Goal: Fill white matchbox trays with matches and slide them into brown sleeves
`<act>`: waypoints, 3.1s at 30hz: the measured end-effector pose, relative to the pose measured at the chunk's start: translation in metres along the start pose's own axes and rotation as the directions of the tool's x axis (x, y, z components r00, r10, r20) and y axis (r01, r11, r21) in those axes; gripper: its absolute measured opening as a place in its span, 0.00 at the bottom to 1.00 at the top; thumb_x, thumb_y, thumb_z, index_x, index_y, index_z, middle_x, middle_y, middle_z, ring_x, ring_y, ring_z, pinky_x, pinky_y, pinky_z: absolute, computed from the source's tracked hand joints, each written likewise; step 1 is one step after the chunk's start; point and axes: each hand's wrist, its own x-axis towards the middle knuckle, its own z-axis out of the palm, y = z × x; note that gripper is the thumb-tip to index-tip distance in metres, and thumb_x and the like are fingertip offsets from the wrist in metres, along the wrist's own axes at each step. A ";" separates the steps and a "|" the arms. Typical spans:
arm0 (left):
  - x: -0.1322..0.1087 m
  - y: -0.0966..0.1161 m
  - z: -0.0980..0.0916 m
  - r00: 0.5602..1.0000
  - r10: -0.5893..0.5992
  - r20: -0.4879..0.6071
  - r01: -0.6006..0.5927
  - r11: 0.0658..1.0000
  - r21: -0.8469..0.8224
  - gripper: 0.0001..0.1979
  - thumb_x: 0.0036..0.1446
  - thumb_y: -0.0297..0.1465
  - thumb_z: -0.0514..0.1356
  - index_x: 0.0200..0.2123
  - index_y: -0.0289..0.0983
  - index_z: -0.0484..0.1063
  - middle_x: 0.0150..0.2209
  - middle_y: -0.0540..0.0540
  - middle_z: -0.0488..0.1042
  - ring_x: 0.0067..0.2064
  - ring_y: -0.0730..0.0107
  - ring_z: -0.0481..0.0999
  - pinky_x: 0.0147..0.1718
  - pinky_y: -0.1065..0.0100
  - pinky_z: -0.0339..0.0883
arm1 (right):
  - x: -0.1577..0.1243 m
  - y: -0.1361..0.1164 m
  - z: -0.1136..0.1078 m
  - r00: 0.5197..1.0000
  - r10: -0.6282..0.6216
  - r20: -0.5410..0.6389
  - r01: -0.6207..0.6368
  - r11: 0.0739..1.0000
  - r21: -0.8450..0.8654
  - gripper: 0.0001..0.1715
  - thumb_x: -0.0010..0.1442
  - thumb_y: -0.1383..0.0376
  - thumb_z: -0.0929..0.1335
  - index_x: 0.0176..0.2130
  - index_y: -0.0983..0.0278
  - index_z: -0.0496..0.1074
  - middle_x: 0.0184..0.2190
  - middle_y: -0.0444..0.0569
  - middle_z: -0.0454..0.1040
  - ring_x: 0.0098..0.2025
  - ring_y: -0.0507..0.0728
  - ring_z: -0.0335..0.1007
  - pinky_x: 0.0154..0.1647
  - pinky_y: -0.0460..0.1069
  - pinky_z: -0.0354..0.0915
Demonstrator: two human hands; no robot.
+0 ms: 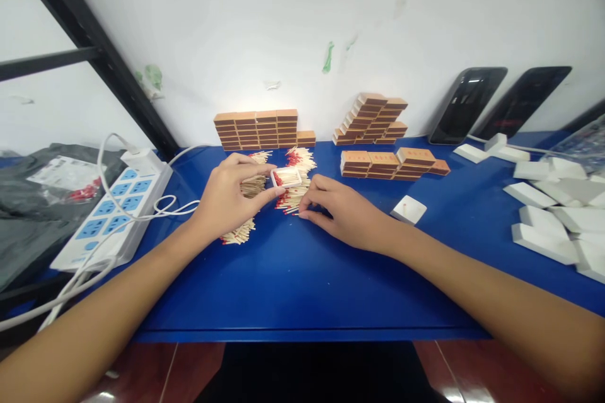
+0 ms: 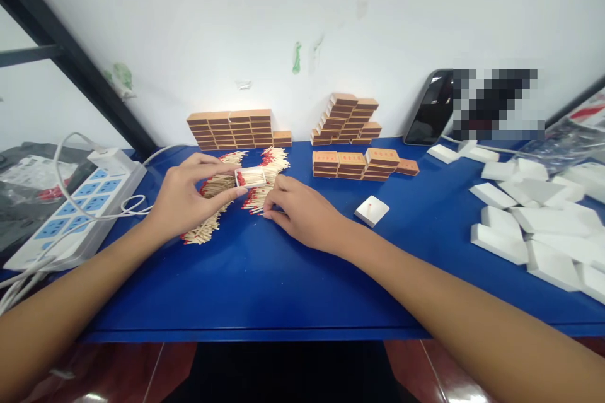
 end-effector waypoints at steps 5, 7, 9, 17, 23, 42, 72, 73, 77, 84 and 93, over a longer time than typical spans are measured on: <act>0.000 0.000 0.000 1.000 0.009 0.010 -0.009 1.000 0.006 0.19 0.57 0.44 0.73 0.48 0.43 0.84 0.45 0.45 0.82 0.47 0.61 0.81 0.49 0.60 0.77 | 0.001 0.000 0.006 0.999 -0.035 -0.012 0.035 0.999 0.027 0.06 0.71 0.69 0.67 0.43 0.61 0.75 0.41 0.49 0.69 0.41 0.56 0.69 0.43 0.52 0.66; 0.000 -0.001 0.000 1.000 0.006 0.008 -0.006 1.000 0.008 0.19 0.57 0.45 0.73 0.48 0.43 0.84 0.45 0.45 0.82 0.47 0.61 0.81 0.49 0.59 0.77 | 0.001 0.000 0.008 0.999 -0.033 -0.024 0.033 0.999 0.015 0.05 0.71 0.68 0.67 0.43 0.61 0.75 0.42 0.50 0.70 0.42 0.56 0.69 0.45 0.52 0.66; 0.000 -0.001 0.000 1.000 0.005 0.006 -0.005 1.000 0.011 0.19 0.57 0.45 0.73 0.48 0.43 0.84 0.45 0.45 0.82 0.47 0.61 0.81 0.49 0.59 0.77 | 0.001 0.000 0.009 0.999 -0.020 -0.038 0.019 1.000 -0.010 0.03 0.70 0.67 0.69 0.45 0.61 0.75 0.43 0.50 0.70 0.42 0.56 0.69 0.45 0.52 0.66; 0.000 0.000 0.000 1.000 0.007 0.010 -0.007 1.000 0.013 0.19 0.57 0.44 0.73 0.49 0.42 0.83 0.45 0.45 0.83 0.47 0.60 0.81 0.49 0.59 0.77 | 0.001 0.002 0.007 0.999 -0.006 -0.037 0.005 1.000 -0.020 0.02 0.70 0.66 0.70 0.42 0.61 0.75 0.41 0.48 0.69 0.40 0.56 0.68 0.44 0.52 0.65; 0.000 -0.001 0.000 1.000 0.004 0.011 -0.004 1.000 0.009 0.19 0.57 0.43 0.73 0.49 0.42 0.83 0.45 0.45 0.83 0.47 0.60 0.81 0.49 0.59 0.77 | 0.002 -0.003 0.004 0.999 0.042 -0.019 -0.042 0.999 -0.006 0.04 0.70 0.64 0.71 0.40 0.62 0.74 0.41 0.49 0.70 0.39 0.55 0.67 0.41 0.51 0.65; 0.000 -0.001 0.000 0.999 0.032 0.015 -0.032 0.999 -0.002 0.19 0.57 0.44 0.73 0.49 0.42 0.83 0.45 0.45 0.82 0.48 0.61 0.80 0.50 0.60 0.76 | -0.007 0.011 -0.040 0.961 0.168 0.219 -0.152 0.985 -0.086 0.06 0.68 0.66 0.67 0.37 0.60 0.73 0.37 0.49 0.73 0.35 0.57 0.70 0.37 0.53 0.66; -0.001 -0.005 0.003 0.998 0.060 0.035 -0.061 0.998 0.026 0.19 0.57 0.41 0.73 0.50 0.42 0.83 0.45 0.45 0.82 0.50 0.62 0.79 0.51 0.61 0.76 | 0.001 -0.011 -0.013 0.972 0.152 0.180 -0.143 0.988 -0.060 0.07 0.74 0.66 0.65 0.40 0.63 0.71 0.43 0.51 0.72 0.40 0.57 0.69 0.41 0.51 0.63; -0.001 -0.005 0.002 0.998 0.058 0.035 -0.059 0.998 0.026 0.19 0.57 0.41 0.73 0.50 0.42 0.83 0.45 0.45 0.82 0.50 0.61 0.79 0.51 0.61 0.76 | 0.000 -0.010 -0.015 0.974 0.147 0.172 -0.140 0.989 -0.049 0.07 0.74 0.66 0.64 0.41 0.63 0.70 0.43 0.51 0.72 0.41 0.57 0.69 0.42 0.51 0.63; -0.002 -0.005 0.002 0.997 0.064 0.047 -0.065 0.998 0.016 0.20 0.57 0.42 0.73 0.50 0.41 0.83 0.46 0.44 0.82 0.49 0.60 0.79 0.51 0.59 0.75 | -0.001 -0.004 -0.023 0.993 0.107 0.043 -0.105 0.993 -0.048 0.05 0.74 0.65 0.65 0.42 0.62 0.70 0.42 0.49 0.71 0.38 0.55 0.68 0.40 0.50 0.62; -0.006 0.007 0.006 0.987 0.132 0.087 -0.123 0.988 -0.098 0.20 0.57 0.42 0.73 0.51 0.42 0.83 0.45 0.44 0.80 0.48 0.61 0.79 0.51 0.59 0.75 | 0.003 -0.002 -0.021 0.980 0.050 -0.194 -0.077 0.988 -0.136 0.01 0.72 0.67 0.67 0.44 0.63 0.70 0.40 0.49 0.70 0.38 0.56 0.66 0.38 0.50 0.60; -0.007 0.010 0.005 0.987 0.109 0.119 -0.094 0.987 -0.127 0.19 0.58 0.42 0.73 0.51 0.43 0.83 0.46 0.44 0.80 0.50 0.61 0.79 0.54 0.58 0.75 | 0.002 -0.007 -0.015 0.975 0.041 -0.219 -0.077 0.985 -0.155 0.03 0.71 0.65 0.68 0.42 0.62 0.72 0.39 0.48 0.70 0.38 0.56 0.66 0.38 0.51 0.60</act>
